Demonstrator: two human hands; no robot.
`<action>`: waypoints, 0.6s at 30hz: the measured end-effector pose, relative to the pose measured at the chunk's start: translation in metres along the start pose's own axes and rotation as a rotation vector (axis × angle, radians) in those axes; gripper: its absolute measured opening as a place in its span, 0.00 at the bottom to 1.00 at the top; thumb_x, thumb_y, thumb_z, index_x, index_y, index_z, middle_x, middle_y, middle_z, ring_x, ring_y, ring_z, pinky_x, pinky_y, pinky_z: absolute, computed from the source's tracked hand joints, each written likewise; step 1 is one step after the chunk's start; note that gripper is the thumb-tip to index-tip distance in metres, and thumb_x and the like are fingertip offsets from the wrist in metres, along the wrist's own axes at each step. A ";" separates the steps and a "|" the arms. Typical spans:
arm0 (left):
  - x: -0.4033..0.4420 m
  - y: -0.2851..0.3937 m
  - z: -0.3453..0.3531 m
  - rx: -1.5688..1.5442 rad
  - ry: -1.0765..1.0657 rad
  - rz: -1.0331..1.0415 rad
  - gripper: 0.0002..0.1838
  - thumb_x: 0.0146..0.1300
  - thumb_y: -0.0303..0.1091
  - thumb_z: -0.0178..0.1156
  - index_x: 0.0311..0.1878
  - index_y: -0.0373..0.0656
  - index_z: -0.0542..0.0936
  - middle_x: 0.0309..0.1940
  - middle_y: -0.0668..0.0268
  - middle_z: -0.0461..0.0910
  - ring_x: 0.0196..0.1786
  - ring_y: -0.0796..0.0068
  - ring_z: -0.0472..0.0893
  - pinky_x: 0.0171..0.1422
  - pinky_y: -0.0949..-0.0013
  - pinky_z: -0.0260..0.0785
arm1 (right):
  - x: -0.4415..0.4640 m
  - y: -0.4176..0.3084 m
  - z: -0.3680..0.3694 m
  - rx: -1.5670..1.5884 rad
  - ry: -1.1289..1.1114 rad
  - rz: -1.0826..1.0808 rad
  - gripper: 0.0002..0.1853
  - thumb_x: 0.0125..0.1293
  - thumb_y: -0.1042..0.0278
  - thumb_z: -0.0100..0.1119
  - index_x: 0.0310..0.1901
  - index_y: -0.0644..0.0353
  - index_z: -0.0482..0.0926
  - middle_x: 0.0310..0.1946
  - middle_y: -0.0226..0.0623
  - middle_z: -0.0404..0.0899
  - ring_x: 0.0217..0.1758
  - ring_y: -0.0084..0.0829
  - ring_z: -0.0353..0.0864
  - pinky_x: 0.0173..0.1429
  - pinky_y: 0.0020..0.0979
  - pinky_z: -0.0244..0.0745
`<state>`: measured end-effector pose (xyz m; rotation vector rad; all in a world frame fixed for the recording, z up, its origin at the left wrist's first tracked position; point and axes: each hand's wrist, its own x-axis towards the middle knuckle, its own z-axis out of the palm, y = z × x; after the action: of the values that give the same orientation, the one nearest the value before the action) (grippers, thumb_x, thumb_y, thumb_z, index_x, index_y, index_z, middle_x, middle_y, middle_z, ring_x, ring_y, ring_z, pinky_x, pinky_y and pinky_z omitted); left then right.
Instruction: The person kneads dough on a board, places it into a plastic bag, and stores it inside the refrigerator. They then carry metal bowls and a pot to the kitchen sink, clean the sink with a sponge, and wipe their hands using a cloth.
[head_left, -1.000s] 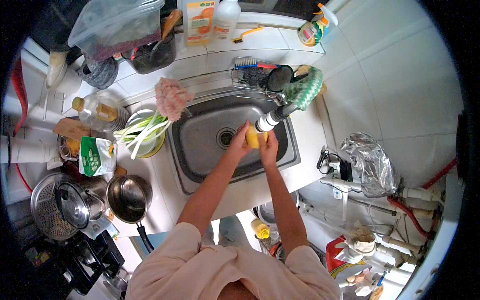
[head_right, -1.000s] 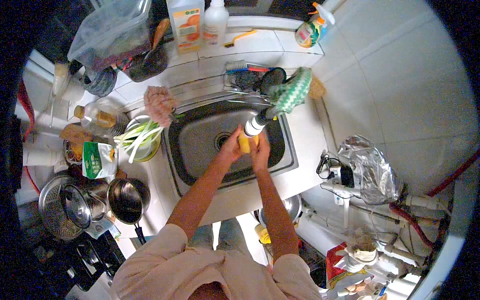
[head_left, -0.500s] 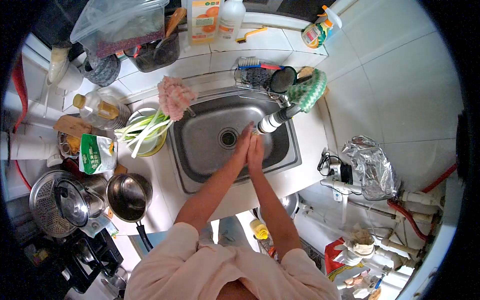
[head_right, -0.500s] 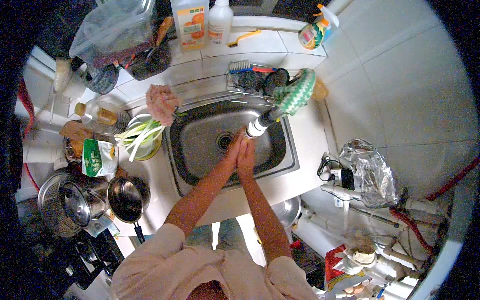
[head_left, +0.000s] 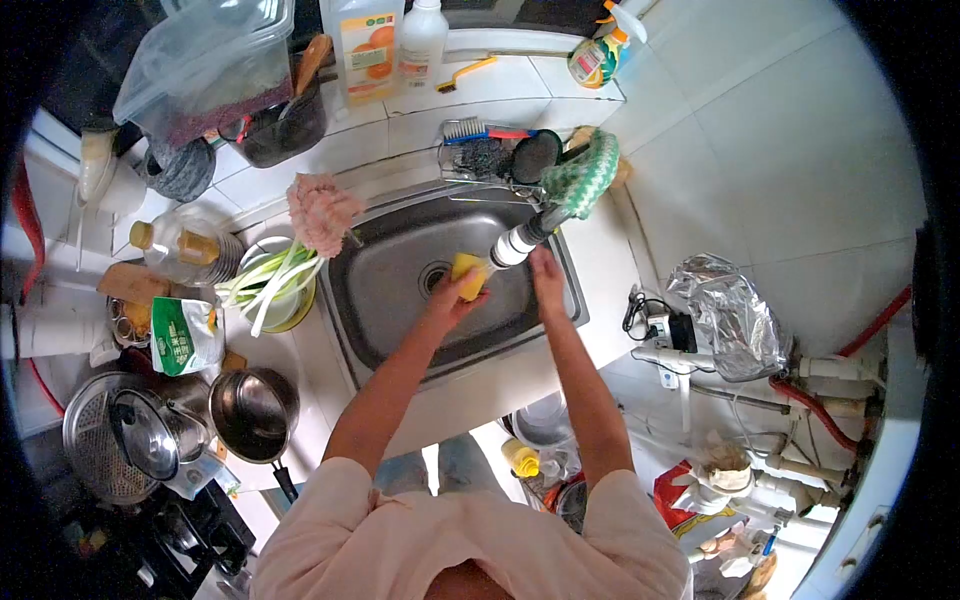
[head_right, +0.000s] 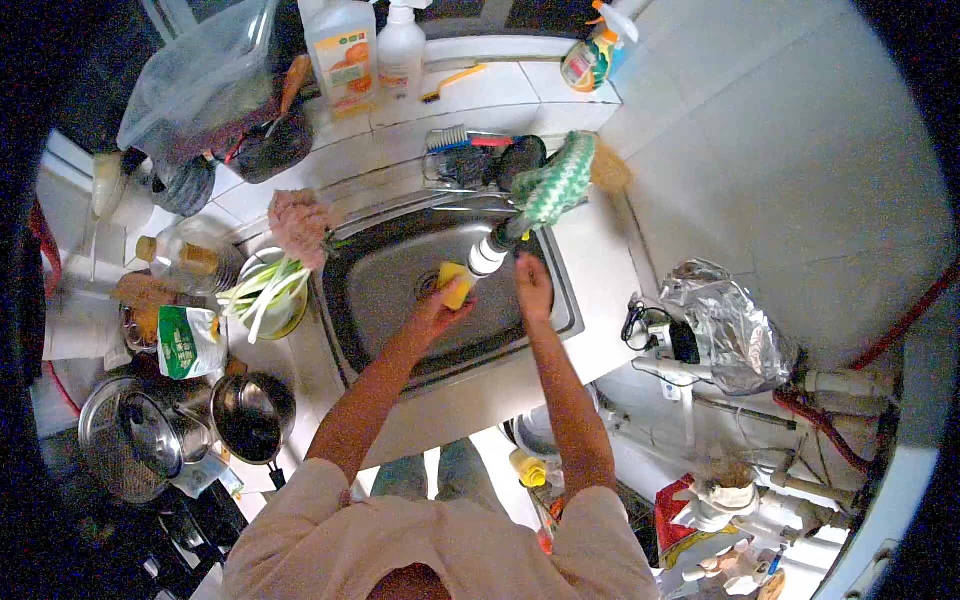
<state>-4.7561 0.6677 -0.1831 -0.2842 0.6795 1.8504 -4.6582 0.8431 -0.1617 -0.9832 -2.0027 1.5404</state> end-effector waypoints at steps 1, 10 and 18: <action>0.002 0.003 0.001 -0.063 0.012 -0.026 0.20 0.59 0.35 0.61 0.52 0.42 0.68 0.45 0.63 0.74 0.45 0.65 0.77 0.44 0.61 0.76 | 0.014 0.004 -0.013 0.036 0.127 0.059 0.21 0.65 0.55 0.53 0.55 0.58 0.71 0.47 0.34 0.75 0.51 0.25 0.70 0.55 0.27 0.64; 0.010 -0.002 0.005 -0.053 -0.023 -0.049 0.19 0.61 0.45 0.58 0.49 0.43 0.71 0.41 0.61 0.76 0.43 0.62 0.78 0.49 0.59 0.75 | 0.119 -0.046 -0.041 0.423 0.143 0.264 0.24 0.65 0.61 0.47 0.62 0.54 0.60 0.59 0.36 0.64 0.62 0.32 0.61 0.63 0.44 0.57; -0.008 0.012 -0.008 0.124 0.009 -0.083 0.23 0.58 0.47 0.61 0.50 0.44 0.69 0.41 0.62 0.74 0.42 0.64 0.77 0.51 0.60 0.73 | 0.036 -0.030 -0.008 -0.069 -0.187 -0.187 0.25 0.64 0.64 0.53 0.61 0.63 0.63 0.57 0.50 0.69 0.61 0.40 0.69 0.63 0.34 0.62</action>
<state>-4.7647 0.6539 -0.1818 -0.2361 0.7736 1.7221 -4.6842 0.8715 -0.1340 -0.6744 -2.2198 1.5172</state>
